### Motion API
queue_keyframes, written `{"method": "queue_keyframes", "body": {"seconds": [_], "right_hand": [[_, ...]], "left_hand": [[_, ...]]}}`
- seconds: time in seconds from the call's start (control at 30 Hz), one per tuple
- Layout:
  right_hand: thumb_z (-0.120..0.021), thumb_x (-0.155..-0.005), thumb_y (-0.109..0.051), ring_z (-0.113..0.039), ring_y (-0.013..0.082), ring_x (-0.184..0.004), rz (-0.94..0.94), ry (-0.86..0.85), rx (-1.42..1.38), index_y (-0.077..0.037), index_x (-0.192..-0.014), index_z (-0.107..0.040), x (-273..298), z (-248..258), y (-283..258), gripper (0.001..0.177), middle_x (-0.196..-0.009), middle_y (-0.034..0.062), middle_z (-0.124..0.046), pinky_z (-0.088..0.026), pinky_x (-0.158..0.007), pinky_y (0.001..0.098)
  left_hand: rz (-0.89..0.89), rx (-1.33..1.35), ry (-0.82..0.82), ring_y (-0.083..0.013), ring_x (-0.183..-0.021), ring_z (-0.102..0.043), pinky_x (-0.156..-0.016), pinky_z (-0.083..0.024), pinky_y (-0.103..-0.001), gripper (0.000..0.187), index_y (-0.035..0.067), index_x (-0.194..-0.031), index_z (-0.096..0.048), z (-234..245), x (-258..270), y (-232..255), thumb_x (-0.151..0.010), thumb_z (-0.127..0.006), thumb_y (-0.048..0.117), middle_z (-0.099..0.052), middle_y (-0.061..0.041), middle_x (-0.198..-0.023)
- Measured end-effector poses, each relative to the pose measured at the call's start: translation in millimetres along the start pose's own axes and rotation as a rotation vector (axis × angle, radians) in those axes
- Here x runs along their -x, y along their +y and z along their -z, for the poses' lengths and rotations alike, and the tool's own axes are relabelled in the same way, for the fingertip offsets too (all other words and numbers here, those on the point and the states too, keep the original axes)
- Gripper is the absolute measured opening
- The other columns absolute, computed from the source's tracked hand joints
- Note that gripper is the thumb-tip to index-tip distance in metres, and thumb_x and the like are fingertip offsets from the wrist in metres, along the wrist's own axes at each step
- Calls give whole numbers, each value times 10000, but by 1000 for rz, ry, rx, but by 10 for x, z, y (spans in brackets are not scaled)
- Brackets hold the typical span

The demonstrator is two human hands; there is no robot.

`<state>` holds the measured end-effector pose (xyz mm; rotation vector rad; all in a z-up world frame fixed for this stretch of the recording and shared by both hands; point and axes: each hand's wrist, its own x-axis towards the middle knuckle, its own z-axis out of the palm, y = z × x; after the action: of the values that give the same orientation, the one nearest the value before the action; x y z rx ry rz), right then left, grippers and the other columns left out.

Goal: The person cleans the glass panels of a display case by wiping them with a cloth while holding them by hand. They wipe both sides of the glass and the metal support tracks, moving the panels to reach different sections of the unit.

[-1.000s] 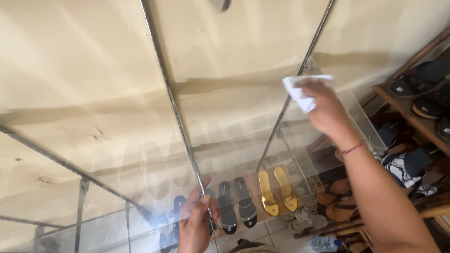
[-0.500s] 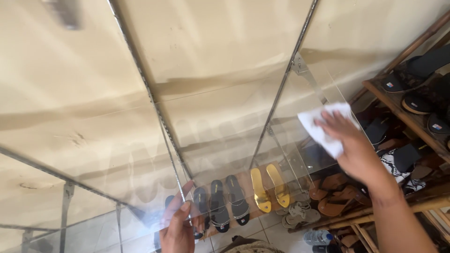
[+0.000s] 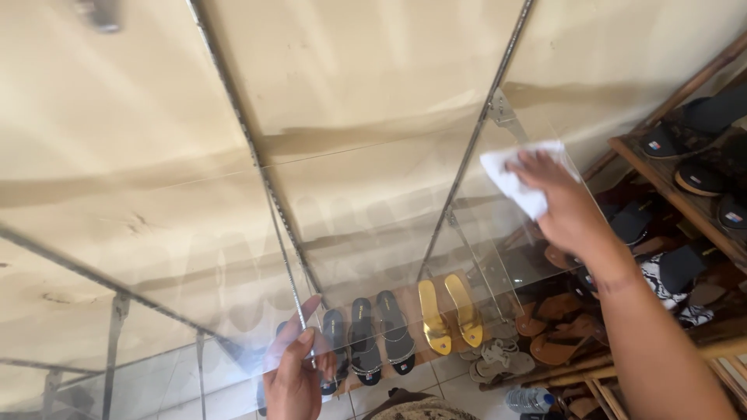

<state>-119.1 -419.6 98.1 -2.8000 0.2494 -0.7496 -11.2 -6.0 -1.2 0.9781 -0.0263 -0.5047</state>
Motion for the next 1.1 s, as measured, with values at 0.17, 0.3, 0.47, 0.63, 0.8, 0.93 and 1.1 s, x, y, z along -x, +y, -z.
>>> {"method": "queue_keyframes", "body": {"seconds": [0.17,0.3,0.47,0.63,0.8,0.93,1.1], "right_hand": [[-572,-993,-111,-330,347,-1500,-7,-37,-12,-149,-1439,-559,-594,-187,62,448,-1577,147,-445,-238,-1259,425],[-586,-939,-45,-317,307,-1511,34,-120,-47,-167,-1420,-581,-890,-511,-429,496,-1594,122,-428,-230,-1267,424],[-646,-886,-30,-274,280,-1517,183,-228,-64,-167,-1370,-592,-1170,-835,-1320,505,-1598,82,-405,-161,-1284,419],[-726,-847,-78,-242,315,-1481,408,-228,-62,-127,-1386,-570,-1257,-1016,-1974,563,-1566,117,-379,-164,-1252,454],[-749,-787,-3,-271,275,-1518,484,-287,-108,-114,-1388,-561,-803,-896,-2268,639,-1561,65,-436,-183,-1270,439],[-725,-668,78,-254,291,-1498,518,-317,-75,-125,-1402,-565,-159,-712,-2415,778,-1569,63,-433,-191,-1263,474],[-777,-781,-101,-364,286,-1460,480,-210,-226,-125,-1325,-599,379,-560,-2272,573,-1501,52,-490,-272,-1255,480]], "left_hand": [[35,-17,-26,-173,-505,-470,-465,-404,-342,588,-108,-1418,-517,-13,-10,-1,-884,-520,138,-480,-59,-583],[4,-21,-122,-172,-484,-491,-465,-418,-318,579,-87,-1431,-502,-22,-22,-8,-907,-521,157,-502,-58,-571],[-16,-51,-179,-148,-483,-515,-450,-444,-286,581,-83,-1437,-495,-32,-27,-16,-921,-521,182,-522,-55,-585],[-8,-68,-200,-133,-519,-532,-479,-451,-264,596,-65,-1458,-479,-37,-16,2,-945,-540,231,-543,-49,-626],[-63,-172,-217,-118,-504,-532,-454,-407,-238,636,-40,-1451,-492,9,-4,-50,-1042,-396,437,-560,-48,-643],[-39,6,-230,-126,-568,-568,-514,-488,-273,654,-62,-1391,-471,85,-57,-200,-1049,-324,476,-585,-63,-712],[-65,-52,-247,-123,-540,-571,-468,-480,-273,647,-62,-1438,-496,75,-25,-153,-1039,-383,436,-604,-62,-695]]}}
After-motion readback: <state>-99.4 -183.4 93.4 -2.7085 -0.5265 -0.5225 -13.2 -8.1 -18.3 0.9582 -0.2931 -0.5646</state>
